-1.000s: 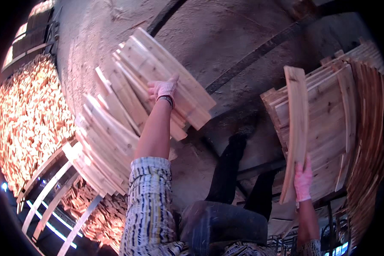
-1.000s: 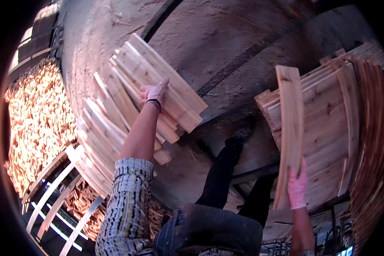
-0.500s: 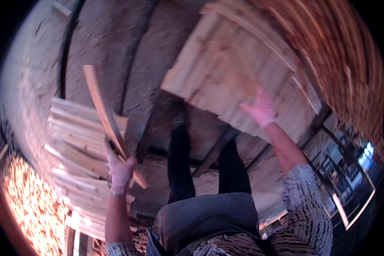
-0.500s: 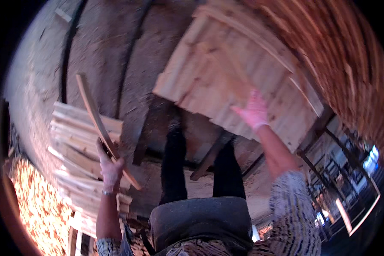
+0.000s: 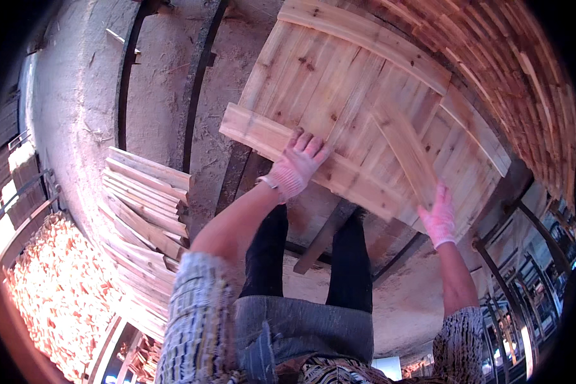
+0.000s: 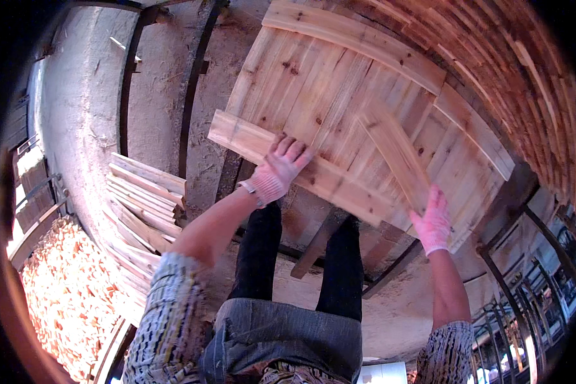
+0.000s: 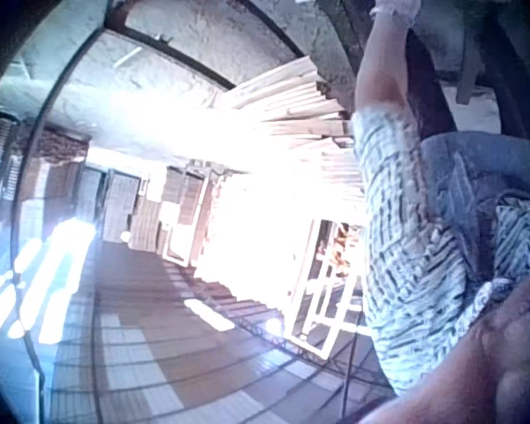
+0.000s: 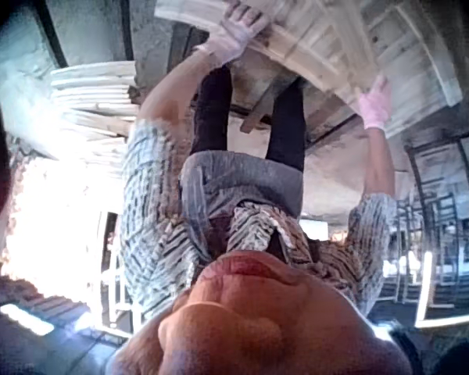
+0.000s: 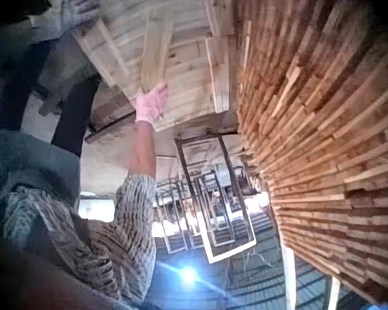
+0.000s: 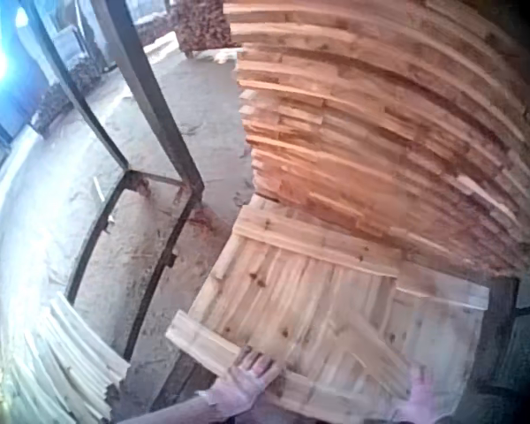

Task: The person repeatedly picks up wooden planks from a pile on the left and stacks them onto a growing pile on the right. They handle the planks one by one or in small groups, aligning them carefully to form a neat stack.

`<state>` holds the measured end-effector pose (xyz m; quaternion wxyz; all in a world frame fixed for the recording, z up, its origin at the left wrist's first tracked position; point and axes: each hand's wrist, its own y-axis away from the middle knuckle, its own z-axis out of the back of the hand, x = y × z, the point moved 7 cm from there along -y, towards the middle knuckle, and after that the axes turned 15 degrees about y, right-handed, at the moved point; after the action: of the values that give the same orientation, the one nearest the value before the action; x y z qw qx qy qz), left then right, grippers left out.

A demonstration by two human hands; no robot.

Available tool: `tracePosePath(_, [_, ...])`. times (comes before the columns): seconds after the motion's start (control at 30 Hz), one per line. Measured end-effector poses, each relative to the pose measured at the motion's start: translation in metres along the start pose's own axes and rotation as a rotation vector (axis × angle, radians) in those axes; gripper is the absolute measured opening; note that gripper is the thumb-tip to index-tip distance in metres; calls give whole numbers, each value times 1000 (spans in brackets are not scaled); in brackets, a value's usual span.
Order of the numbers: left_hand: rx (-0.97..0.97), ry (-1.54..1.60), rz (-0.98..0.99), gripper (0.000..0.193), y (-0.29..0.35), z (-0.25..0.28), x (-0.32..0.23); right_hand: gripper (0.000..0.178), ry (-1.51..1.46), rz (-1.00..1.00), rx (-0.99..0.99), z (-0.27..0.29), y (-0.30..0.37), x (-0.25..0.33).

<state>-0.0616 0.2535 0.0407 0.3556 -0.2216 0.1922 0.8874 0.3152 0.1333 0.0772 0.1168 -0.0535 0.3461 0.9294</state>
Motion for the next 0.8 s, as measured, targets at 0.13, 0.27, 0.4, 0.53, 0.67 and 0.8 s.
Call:
tracePosePath(0.13, [175, -108, 207, 53, -32, -26, -22, 104, 86, -38, 47, -44, 6, -38])
tracePosePath(0.27, [220, -145, 169, 55, -26, -35, -15, 102, 83, -110, -43, -48, -12, -31])
tracePosePath(0.4, [337, -221, 258, 53, -30, -45, -20, 99, 23, -82, 87, -29, -9, -34])
tracePosePath(0.53, [427, -307, 307, 64, -10, -62, -6, 101, 57, -29, 35, -39, 26, -79])
tracePosePath(0.67, [209, -289, 188, 69, -9, -43, -2, 103, 64, 35, 13, -63, 63, -132])
tracePosePath(0.8, [245, -353, 202, 64, -19, -43, -8, 97, 264, 105, 98, -101, 72, -140])
